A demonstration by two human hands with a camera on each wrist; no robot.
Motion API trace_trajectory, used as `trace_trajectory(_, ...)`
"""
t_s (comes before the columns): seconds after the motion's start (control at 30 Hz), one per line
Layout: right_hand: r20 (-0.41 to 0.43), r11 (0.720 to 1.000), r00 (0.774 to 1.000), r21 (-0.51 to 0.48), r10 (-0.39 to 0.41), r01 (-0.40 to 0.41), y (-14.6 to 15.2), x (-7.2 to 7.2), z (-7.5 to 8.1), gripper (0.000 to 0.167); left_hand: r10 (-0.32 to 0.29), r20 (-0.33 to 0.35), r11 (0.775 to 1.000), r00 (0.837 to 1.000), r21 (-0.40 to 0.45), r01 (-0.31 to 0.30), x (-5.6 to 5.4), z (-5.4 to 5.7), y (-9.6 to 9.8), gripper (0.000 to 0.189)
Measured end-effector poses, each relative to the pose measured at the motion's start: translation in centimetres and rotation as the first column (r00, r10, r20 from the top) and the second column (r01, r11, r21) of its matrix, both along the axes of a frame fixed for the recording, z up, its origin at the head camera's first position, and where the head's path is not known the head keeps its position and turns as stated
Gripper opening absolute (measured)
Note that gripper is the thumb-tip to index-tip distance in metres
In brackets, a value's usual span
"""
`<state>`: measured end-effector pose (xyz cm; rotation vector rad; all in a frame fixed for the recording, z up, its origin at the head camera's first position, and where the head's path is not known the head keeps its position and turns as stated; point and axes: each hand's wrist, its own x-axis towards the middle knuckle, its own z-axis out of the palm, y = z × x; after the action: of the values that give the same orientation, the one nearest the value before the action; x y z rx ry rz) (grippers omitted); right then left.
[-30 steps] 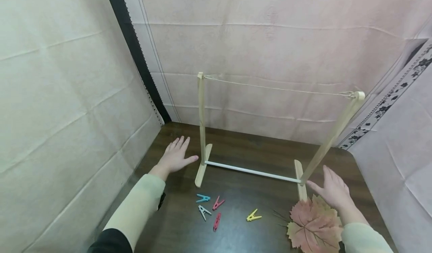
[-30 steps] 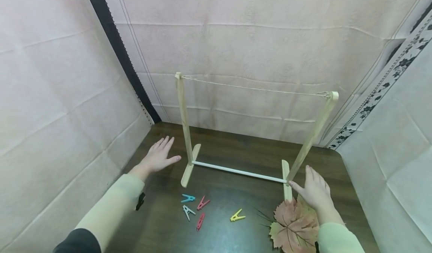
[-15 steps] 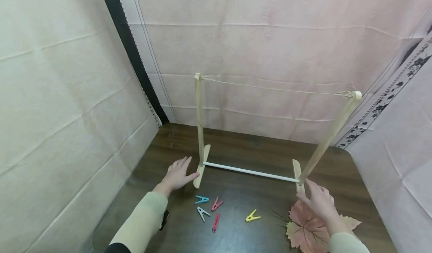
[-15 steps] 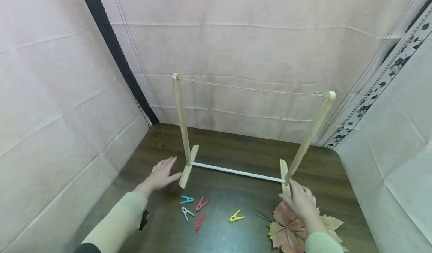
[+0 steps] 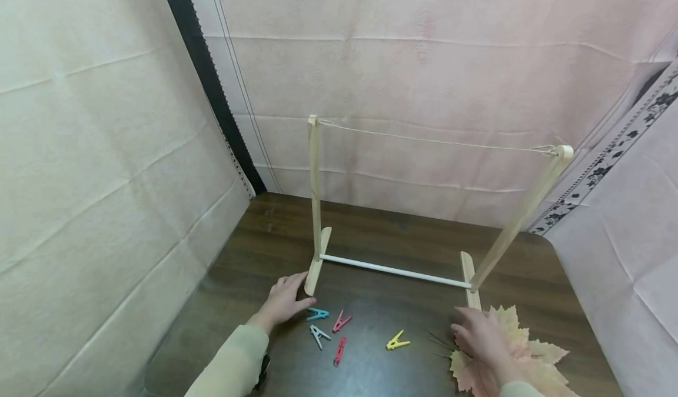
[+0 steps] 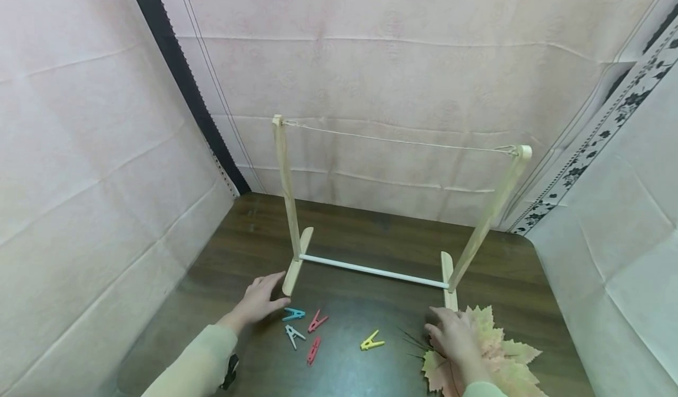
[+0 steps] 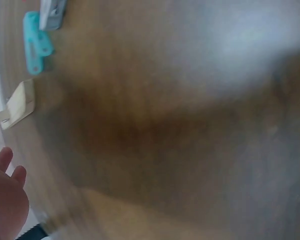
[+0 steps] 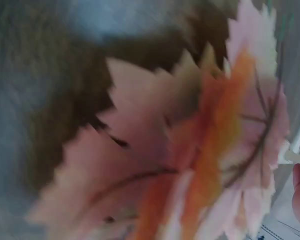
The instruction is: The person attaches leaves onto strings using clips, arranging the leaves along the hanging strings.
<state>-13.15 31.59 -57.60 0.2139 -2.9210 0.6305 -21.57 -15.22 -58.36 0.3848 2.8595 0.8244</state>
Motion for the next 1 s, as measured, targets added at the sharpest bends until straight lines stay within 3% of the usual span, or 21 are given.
trace_trajectory(0.47,-0.011,1.0,1.0,0.018,-0.009,0.009,-1.0,1.3,-3.4,0.025,-0.034,-0.044,0.999,0.998,-0.004,0.033,2.0,-2.6,0.0,0.057)
trace_trajectory(0.73,-0.032,0.999,0.999,0.038,-0.008,0.01,-1.3,1.7,-3.5,0.016,-0.064,-0.081,0.998,0.995,0.005,0.065,2.5,-3.2,0.1,0.049)
trace_trajectory(1.0,0.017,0.997,1.0,0.08,0.002,-0.004,-1.6,2.0,-3.1,0.009,-0.122,-0.152,0.991,0.981,-0.076,0.112,2.6,-3.4,0.1,0.032)
